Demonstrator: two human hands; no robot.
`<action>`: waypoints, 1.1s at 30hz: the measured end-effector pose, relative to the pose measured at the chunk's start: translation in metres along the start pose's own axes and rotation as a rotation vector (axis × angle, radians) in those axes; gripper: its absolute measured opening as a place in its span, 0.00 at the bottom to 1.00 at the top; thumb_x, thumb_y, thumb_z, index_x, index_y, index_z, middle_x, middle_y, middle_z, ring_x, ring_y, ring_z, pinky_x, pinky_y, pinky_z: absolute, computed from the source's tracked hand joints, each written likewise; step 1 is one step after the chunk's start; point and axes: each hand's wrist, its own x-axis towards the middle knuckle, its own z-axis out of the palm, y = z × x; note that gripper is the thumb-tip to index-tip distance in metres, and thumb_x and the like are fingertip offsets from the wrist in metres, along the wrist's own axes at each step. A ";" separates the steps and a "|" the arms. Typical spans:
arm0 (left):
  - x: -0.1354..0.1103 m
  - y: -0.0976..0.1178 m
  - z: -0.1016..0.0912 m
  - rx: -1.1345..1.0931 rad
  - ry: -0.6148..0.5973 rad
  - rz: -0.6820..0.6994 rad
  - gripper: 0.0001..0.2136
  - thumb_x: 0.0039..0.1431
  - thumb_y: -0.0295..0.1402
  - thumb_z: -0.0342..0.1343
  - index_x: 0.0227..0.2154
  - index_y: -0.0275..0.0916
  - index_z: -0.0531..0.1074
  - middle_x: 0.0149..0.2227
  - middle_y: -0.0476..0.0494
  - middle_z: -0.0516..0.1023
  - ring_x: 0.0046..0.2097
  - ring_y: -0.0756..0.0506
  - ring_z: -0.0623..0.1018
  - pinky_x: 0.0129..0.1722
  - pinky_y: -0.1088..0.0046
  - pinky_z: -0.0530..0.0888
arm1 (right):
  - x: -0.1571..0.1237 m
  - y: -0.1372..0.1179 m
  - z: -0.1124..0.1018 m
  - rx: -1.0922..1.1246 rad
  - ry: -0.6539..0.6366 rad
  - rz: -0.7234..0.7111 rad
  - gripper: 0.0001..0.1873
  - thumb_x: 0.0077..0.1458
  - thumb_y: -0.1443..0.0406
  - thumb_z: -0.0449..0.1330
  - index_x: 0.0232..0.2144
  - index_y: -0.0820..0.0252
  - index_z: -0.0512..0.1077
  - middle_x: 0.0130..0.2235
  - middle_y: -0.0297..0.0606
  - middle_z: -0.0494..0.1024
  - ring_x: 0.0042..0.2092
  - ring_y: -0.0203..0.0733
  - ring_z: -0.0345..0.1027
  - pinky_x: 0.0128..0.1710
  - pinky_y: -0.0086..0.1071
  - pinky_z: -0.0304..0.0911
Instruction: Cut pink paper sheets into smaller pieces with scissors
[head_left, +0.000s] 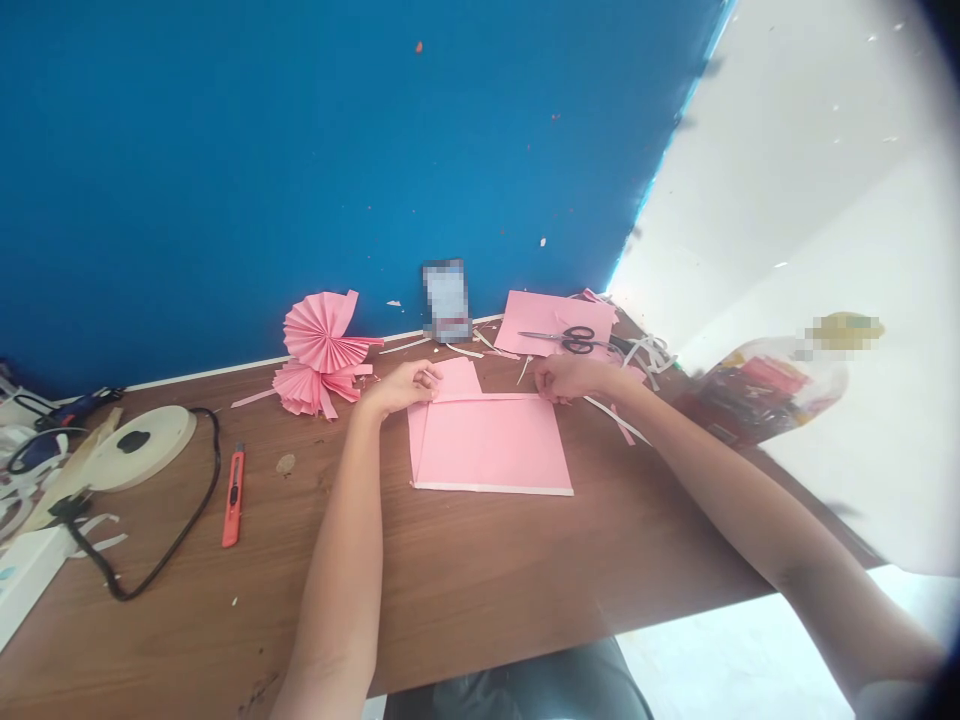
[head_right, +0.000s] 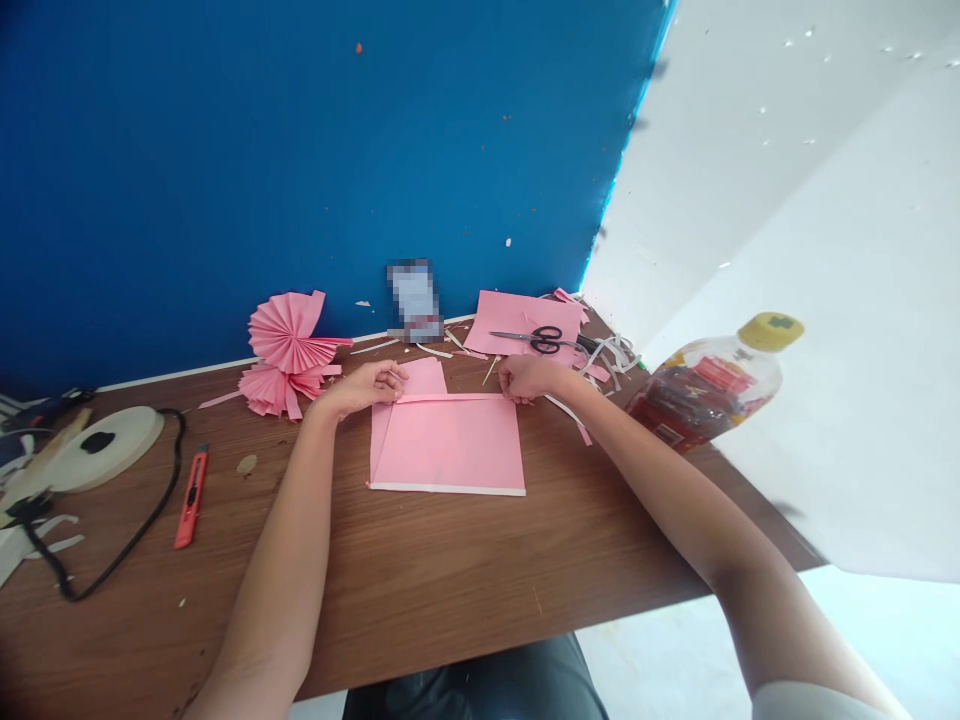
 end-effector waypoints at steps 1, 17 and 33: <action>-0.001 -0.001 -0.001 0.012 0.011 -0.008 0.17 0.44 0.29 0.61 0.40 0.35 0.70 0.31 0.46 0.73 0.34 0.49 0.74 0.36 0.71 0.69 | 0.001 0.001 0.000 -0.001 0.000 -0.003 0.10 0.39 0.76 0.54 0.27 0.63 0.68 0.24 0.35 0.73 0.26 0.36 0.68 0.23 0.24 0.58; 0.012 -0.007 0.002 0.333 0.010 0.052 0.12 0.45 0.38 0.60 0.31 0.35 0.75 0.33 0.44 0.75 0.36 0.46 0.72 0.36 0.71 0.67 | -0.002 -0.001 -0.002 0.087 -0.005 -0.001 0.07 0.42 0.75 0.56 0.27 0.62 0.68 0.25 0.35 0.73 0.27 0.35 0.68 0.25 0.25 0.61; 0.001 0.003 0.005 0.067 0.107 -0.031 0.12 0.48 0.39 0.58 0.31 0.36 0.70 0.30 0.48 0.72 0.29 0.51 0.68 0.31 0.74 0.64 | -0.002 0.002 -0.004 0.196 0.101 -0.027 0.03 0.50 0.69 0.54 0.26 0.63 0.68 0.29 0.39 0.72 0.31 0.36 0.66 0.27 0.24 0.60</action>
